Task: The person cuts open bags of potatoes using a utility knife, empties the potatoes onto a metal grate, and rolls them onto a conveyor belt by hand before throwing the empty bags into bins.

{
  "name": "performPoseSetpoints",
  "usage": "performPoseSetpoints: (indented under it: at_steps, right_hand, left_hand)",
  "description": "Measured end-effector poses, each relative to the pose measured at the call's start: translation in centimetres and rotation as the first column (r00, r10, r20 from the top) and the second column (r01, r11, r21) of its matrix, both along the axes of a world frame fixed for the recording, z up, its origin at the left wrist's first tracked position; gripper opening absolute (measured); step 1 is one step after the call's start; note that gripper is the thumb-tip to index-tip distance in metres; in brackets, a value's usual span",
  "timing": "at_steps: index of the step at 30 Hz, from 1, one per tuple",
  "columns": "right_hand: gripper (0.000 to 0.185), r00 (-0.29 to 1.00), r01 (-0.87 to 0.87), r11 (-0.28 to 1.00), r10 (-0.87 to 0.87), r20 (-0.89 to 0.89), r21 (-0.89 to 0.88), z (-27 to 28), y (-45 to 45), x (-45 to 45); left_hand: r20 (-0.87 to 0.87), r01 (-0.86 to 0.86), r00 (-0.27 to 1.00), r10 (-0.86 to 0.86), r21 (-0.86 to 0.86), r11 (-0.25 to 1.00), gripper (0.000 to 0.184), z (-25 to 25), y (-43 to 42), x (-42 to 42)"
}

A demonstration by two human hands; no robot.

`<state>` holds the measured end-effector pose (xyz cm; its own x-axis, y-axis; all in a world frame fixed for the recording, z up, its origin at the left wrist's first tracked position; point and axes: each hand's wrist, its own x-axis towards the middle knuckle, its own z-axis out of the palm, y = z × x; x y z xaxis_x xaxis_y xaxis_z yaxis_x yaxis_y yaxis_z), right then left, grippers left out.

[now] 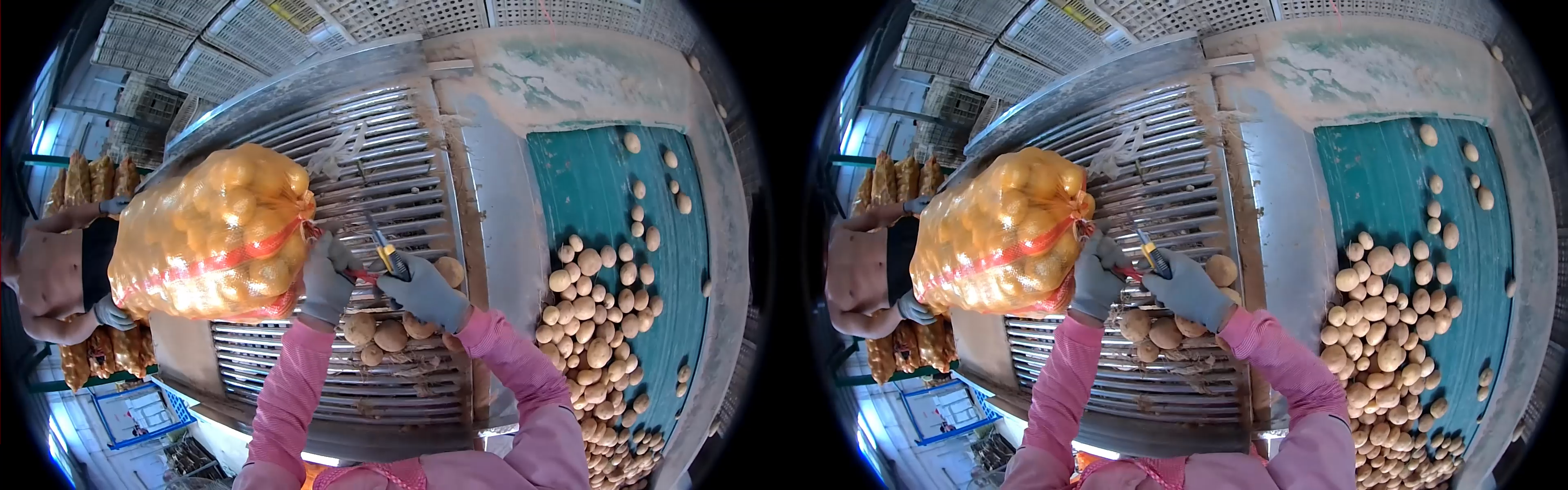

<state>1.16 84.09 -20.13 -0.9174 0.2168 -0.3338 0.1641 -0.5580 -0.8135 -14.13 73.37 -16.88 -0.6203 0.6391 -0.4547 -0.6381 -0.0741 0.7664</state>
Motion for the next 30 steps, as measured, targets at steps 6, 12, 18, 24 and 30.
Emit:
performPoseSetpoints:
  at_steps: [6, 12, 18, 24, 30]
  right_hand:
    - [0.039, 0.992, 0.115, 0.763, -0.059, -0.109, 0.636, -0.4, 4.8, 0.5]
    - [0.029, 0.966, 0.097, 0.263, 0.207, -0.155, 0.960, -0.4, 7.4, -4.2]
    - [0.024, 0.933, -0.073, 0.021, 0.355, 0.061, 0.997, 2.1, 8.5, -8.2]
    - [0.023, 0.873, -0.157, -0.107, 0.450, 0.188, 0.982, 4.9, 10.5, -10.0]
    - [0.023, 0.846, -0.168, -0.147, 0.486, 0.219, 0.975, 5.0, 10.7, -11.4]
  left_hand:
    - [-0.646, -0.114, 0.467, -0.603, -0.721, 0.684, 0.018, 0.0, -2.3, -0.4]
    - [-0.681, -0.253, -0.131, -0.720, -0.680, 0.689, 0.018, 0.7, -2.2, -0.5]
    - [-0.497, -0.371, -0.317, -0.807, -0.719, 0.588, 0.023, 1.5, -1.6, -0.7]
    - [-0.461, -0.338, -0.302, -0.834, -0.766, 0.546, 0.010, 1.2, -2.3, -1.4]
    - [-0.554, -0.310, -0.122, -0.823, -0.767, 0.562, 0.016, 1.8, -1.5, -1.4]
